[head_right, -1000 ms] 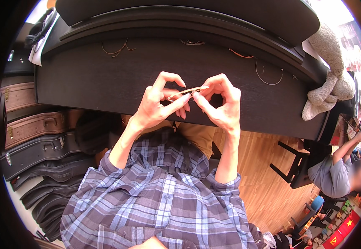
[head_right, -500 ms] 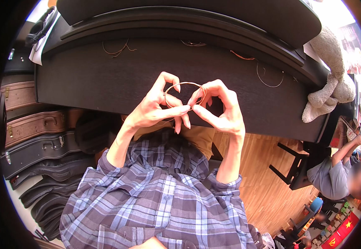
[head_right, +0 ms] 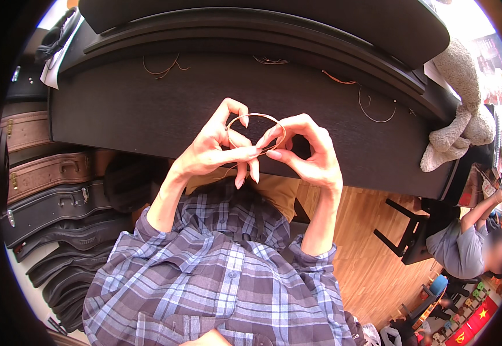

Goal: The person shapes thin copper-colored wire into circular loops by hand on a piano surface. They repeatedly bend, twist, and adjust the wire to form and refine the loops, occasionally placing them down and picking them up again.

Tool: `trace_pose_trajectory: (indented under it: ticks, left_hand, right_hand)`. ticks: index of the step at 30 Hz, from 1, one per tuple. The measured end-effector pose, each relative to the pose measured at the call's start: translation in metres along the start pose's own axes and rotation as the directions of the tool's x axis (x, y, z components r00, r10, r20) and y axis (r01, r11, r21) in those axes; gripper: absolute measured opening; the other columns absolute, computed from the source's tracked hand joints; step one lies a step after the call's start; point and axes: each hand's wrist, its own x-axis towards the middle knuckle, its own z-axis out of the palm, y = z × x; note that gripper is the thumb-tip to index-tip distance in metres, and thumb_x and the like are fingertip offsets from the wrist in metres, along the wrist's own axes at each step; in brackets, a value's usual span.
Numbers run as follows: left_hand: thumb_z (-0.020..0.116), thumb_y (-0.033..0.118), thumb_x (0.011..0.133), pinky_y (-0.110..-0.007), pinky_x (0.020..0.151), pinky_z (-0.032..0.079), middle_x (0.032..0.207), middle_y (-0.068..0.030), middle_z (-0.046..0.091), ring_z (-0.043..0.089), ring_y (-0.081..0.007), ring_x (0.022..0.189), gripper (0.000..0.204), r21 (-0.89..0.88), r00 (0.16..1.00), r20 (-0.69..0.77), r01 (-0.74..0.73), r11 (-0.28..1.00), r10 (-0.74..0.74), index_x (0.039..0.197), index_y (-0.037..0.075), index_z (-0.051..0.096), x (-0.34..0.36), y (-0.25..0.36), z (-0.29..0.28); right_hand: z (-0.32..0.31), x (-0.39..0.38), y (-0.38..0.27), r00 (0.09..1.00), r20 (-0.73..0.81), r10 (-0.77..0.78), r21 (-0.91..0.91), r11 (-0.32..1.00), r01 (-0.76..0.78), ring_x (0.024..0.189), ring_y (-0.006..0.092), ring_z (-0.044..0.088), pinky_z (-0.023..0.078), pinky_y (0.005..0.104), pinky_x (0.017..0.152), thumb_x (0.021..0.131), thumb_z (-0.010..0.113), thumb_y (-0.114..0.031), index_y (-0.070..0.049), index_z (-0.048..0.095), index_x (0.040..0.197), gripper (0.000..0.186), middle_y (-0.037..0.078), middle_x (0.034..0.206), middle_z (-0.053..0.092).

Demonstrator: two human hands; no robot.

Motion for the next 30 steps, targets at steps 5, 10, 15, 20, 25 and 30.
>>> trace_pose_trajectory:
  ticks: [5, 10, 15, 20, 25, 30]
  left_hand:
    - [0.063, 0.007, 0.102, -0.027, 0.05, 0.055, 0.081, -0.0212, 0.073, 0.072, -0.0236, 0.061, 0.04, -0.042, 1.0, -0.015, -0.014, 0.999, 0.014, 0.119, 0.008, 0.027, -0.001, 0.0, 0.0]
    - [0.06, 0.0, 0.101, -0.033, 0.048, 0.056, 0.08, -0.0261, 0.072, 0.071, -0.0287, 0.055, 0.04, -0.017, 1.0, -0.014, 0.0, 1.0, 0.0, 0.117, 0.01, 0.024, 0.002, 0.0, -0.001]
    - [0.06, 0.001, 0.101, -0.033, 0.048, 0.055, 0.08, -0.0257, 0.072, 0.07, -0.0285, 0.054, 0.04, -0.012, 1.0, -0.014, 0.002, 1.0, -0.003, 0.118, 0.01, 0.024, 0.001, -0.001, -0.001]
    - [0.06, 0.002, 0.101, -0.033, 0.047, 0.055, 0.08, -0.0256, 0.072, 0.07, -0.0281, 0.054, 0.041, -0.027, 1.0, 0.002, 0.014, 1.0, -0.014, 0.118, 0.01, 0.024, 0.003, -0.001, -0.002]
    - [0.061, 0.003, 0.102, -0.032, 0.047, 0.054, 0.079, -0.0249, 0.072, 0.069, -0.0276, 0.053, 0.04, -0.016, 1.0, -0.019, 0.008, 1.0, -0.008, 0.118, 0.01, 0.024, 0.004, 0.0, -0.001]
    - [0.059, 0.014, 0.105, -0.026, 0.05, 0.053, 0.082, -0.0194, 0.074, 0.07, -0.0203, 0.057, 0.031, 0.055, 0.998, -0.047, -0.049, 0.997, 0.052, 0.119, 0.007, 0.032, 0.005, -0.004, 0.003]
  right_hand:
    - [-0.001, 0.0, -0.004, 1.0, 0.004, 0.025, 0.0, 1.0, -0.025, 0.074, 0.0105, 0.065, 0.051, 0.0266, 0.067, 0.08, 0.079, 0.01, -0.002, 0.065, 0.113, 0.038, 0.009, 0.1, 0.076]
    - [0.0, 0.003, -0.005, 1.0, -0.012, 0.019, -0.057, 0.998, -0.019, 0.073, 0.0096, 0.066, 0.05, 0.0249, 0.066, 0.079, 0.08, 0.009, -0.003, 0.065, 0.115, 0.041, 0.008, 0.096, 0.077]
    - [0.003, 0.002, -0.003, 0.999, -0.051, 0.002, -0.048, 0.999, -0.004, 0.073, 0.0088, 0.067, 0.048, 0.0238, 0.065, 0.078, 0.083, 0.006, -0.004, 0.066, 0.113, 0.04, 0.007, 0.094, 0.078]
    - [0.002, 0.003, 0.0, 0.998, -0.054, -0.04, -0.082, 0.996, 0.035, 0.076, 0.0091, 0.069, 0.047, 0.0237, 0.065, 0.078, 0.083, 0.005, -0.005, 0.066, 0.111, 0.038, 0.006, 0.095, 0.078]
    - [0.005, 0.004, -0.001, 0.992, -0.091, -0.084, -0.108, 0.991, 0.074, 0.078, 0.0093, 0.069, 0.048, 0.024, 0.065, 0.081, 0.083, 0.003, -0.004, 0.066, 0.109, 0.034, 0.006, 0.094, 0.078]
    - [0.004, 0.004, -0.011, 0.993, -0.103, 0.05, -0.203, 0.977, -0.07, 0.087, 0.0175, 0.073, 0.056, 0.0272, 0.073, 0.082, 0.079, 0.007, 0.0, 0.061, 0.111, 0.035, 0.013, 0.094, 0.075]
